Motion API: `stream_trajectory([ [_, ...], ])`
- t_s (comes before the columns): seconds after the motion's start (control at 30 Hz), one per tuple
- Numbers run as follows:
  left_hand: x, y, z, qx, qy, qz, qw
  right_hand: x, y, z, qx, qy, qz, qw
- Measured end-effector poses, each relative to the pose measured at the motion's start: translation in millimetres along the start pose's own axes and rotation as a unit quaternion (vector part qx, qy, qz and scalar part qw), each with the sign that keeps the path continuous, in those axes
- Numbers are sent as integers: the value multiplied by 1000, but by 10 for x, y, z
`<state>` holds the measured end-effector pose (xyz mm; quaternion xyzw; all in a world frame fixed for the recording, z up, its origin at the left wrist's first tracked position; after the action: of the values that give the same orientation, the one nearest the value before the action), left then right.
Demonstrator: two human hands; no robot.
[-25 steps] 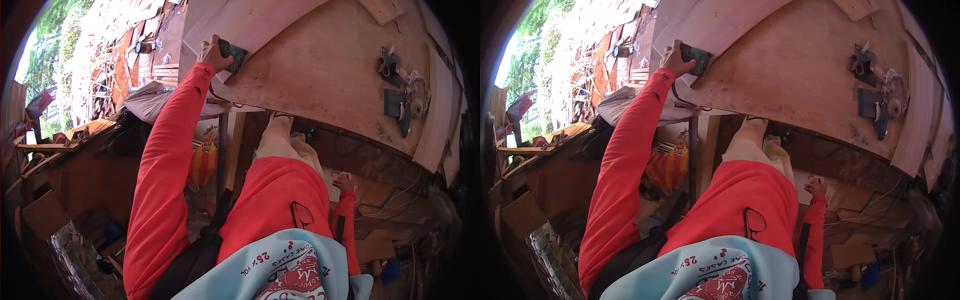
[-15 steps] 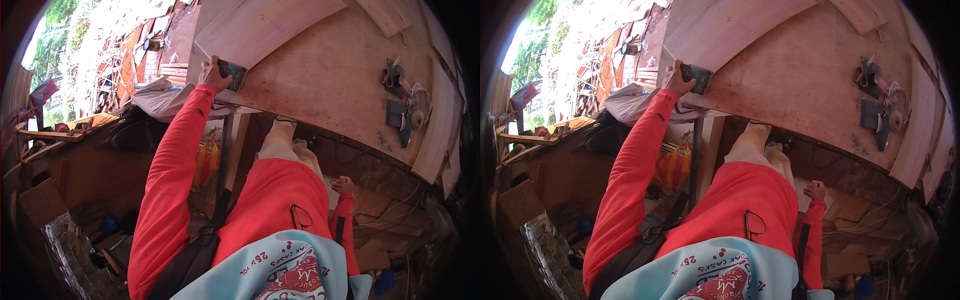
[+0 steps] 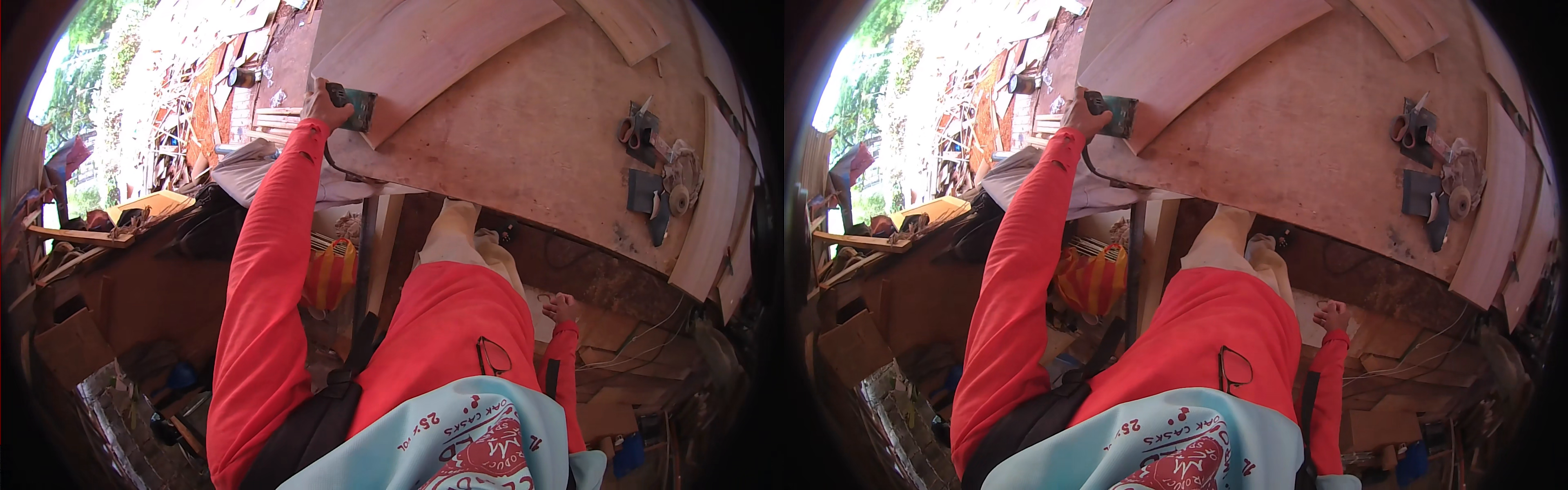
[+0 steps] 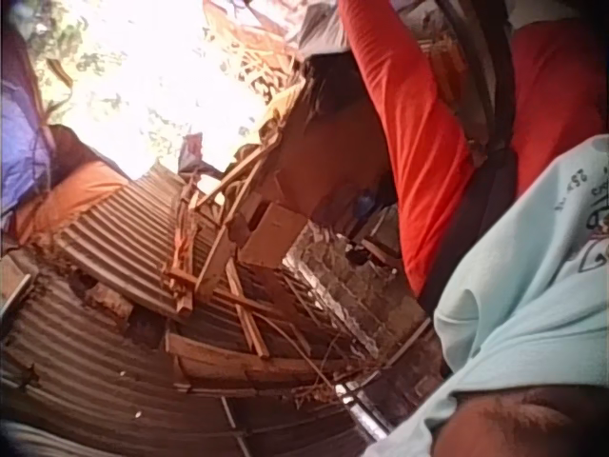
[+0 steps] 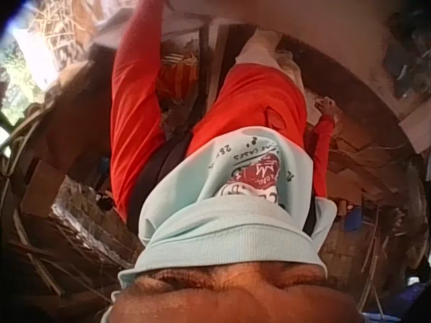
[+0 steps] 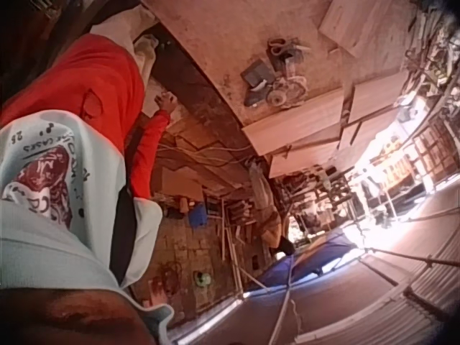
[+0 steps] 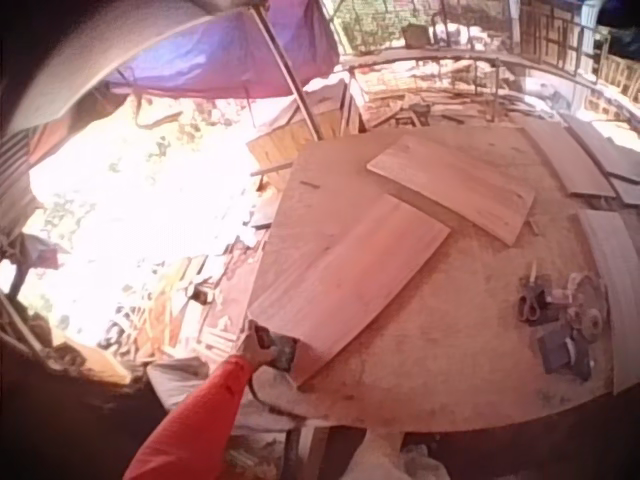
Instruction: Sand the surface of a wooden board using an electric palm sander.
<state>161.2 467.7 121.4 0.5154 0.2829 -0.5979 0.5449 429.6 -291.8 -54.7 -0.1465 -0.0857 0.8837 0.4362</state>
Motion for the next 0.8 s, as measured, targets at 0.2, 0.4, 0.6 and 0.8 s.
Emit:
stream_trajectory([
  [0.2,-46,-63,-332,-1,35,2,999,30,90,67,20,9,-18,1000],
  [0.4,-149,-159,-647,-10,52,-17,998,138,29,116,26,3,-11,1000],
  [0.6,-145,-281,-708,-28,33,5,999,164,-122,83,11,18,-12,1000],
  [0.8,-87,-58,-284,-10,11,9,1000,260,-270,85,-2,4,6,1000],
])
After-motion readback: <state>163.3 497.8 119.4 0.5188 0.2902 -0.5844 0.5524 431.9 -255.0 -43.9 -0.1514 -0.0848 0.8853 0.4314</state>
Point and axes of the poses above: each hand's wrist, its own z-axis away from the middle knuckle, its own x-axis out of the palm, y = z × x, the point moved 3 cm from there along -z, towards the middle knuckle, and after that the axes turned 1 degree about x, right-handed, at the moved point
